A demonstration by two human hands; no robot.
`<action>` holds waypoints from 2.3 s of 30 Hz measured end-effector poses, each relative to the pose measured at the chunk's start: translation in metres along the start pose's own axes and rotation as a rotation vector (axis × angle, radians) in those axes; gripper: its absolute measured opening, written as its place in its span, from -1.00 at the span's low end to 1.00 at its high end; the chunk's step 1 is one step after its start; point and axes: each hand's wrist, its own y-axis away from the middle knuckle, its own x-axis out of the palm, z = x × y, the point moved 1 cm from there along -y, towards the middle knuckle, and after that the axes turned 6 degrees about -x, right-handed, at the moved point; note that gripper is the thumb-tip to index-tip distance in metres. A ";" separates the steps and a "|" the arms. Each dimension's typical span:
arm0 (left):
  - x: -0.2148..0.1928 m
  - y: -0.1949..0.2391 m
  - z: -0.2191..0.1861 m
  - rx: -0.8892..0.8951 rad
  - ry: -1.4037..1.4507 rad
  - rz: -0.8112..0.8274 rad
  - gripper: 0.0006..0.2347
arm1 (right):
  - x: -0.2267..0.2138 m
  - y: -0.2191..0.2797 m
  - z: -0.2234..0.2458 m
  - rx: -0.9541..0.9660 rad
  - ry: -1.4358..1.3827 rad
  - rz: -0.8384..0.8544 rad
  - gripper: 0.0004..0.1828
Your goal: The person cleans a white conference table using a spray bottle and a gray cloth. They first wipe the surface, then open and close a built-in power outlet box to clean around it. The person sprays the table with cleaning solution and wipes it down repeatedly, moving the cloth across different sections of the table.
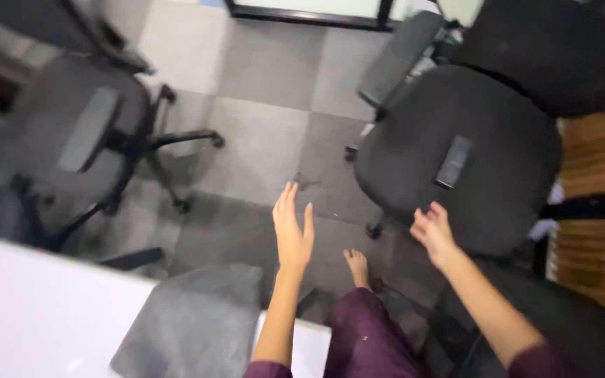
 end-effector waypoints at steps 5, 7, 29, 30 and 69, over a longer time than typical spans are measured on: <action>-0.087 0.078 0.034 -0.102 -0.113 -0.194 -0.58 | 0.101 0.169 0.002 -0.416 0.441 0.497 -0.23; -0.113 0.111 0.051 -0.136 -0.218 -0.233 -0.55 | 0.136 0.229 0.003 -0.602 0.537 0.697 -0.28; -0.176 0.249 0.126 -0.718 -0.505 -0.487 -0.48 | 0.316 0.300 -0.024 -1.156 1.978 1.694 -0.14; -0.175 0.247 0.121 -0.705 -0.573 -0.538 -0.49 | 0.317 0.303 -0.025 -1.175 1.987 1.682 -0.15; -0.160 0.236 0.087 -0.693 -0.620 -0.916 -0.54 | 0.366 0.341 -0.039 -2.035 2.168 1.889 0.23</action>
